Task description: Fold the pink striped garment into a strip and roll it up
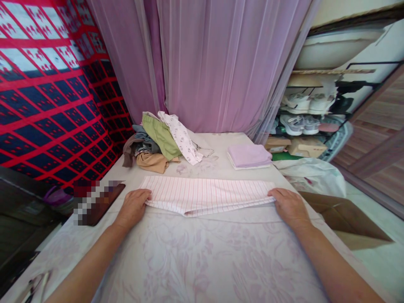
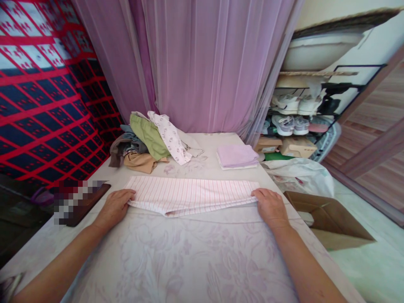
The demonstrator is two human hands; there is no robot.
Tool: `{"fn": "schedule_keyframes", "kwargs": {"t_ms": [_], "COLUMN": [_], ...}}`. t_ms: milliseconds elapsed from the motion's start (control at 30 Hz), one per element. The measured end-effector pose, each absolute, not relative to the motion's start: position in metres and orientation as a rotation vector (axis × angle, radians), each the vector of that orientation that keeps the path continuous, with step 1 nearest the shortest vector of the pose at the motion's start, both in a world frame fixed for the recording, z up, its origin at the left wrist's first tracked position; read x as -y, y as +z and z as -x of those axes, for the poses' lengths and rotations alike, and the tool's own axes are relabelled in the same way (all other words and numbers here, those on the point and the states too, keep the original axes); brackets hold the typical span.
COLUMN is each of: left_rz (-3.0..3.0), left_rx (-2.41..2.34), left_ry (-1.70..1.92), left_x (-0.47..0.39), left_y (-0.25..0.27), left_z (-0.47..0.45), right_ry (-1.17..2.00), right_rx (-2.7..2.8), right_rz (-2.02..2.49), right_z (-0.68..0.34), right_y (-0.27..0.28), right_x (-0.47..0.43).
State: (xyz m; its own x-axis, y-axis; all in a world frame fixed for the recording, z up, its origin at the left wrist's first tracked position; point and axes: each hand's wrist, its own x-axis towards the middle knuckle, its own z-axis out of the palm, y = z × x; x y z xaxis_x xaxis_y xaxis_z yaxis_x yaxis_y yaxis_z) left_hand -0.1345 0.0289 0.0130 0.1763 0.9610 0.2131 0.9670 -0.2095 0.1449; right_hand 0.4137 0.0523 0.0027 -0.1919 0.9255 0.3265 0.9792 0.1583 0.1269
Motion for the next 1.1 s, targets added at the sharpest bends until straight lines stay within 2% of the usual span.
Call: {"fn": "schedule_keyframes", "kwargs": {"t_ms": [133,200,367,467,633,700,900,1100], "left_rz": [2.398,2.360,1.958,1.834,1.905,1.917,1.952,1.975], "left_rx": [2.050,2.158,2.528,2.604,2.566,2.563,2.603,2.540], "left_ry": [-0.595,-0.769,-1.217,-1.189,-1.128,-1.132,-1.207,-1.274], "left_x": [-0.027,-0.028,-0.024,-0.019,-0.016,-0.018,-0.028,-0.029], "left_y": [0.007,0.005,0.000,0.000,0.000,-0.002,-0.011,-0.015], "left_z": [0.143,0.149,0.156,0.155,0.155,0.155,0.156,0.158], "right_ry": [-0.384,-0.231,0.613,0.920,1.006,1.111,1.684,1.780], "right_rx": [2.177,2.137,2.228,2.250,2.153,2.019,1.403,1.333], "right_rz": [1.935,1.865,1.343,1.123,1.200,1.248,1.278,1.366], "right_z": [-0.399,-0.371,-0.253,-0.193,-0.161,-0.159,-0.144,-0.133], "right_y": [0.004,0.009,0.021,0.022,0.009,0.003,0.006,0.012], "right_x": [-0.047,-0.040,-0.009,0.001,0.005,0.008,0.017,0.016]}}
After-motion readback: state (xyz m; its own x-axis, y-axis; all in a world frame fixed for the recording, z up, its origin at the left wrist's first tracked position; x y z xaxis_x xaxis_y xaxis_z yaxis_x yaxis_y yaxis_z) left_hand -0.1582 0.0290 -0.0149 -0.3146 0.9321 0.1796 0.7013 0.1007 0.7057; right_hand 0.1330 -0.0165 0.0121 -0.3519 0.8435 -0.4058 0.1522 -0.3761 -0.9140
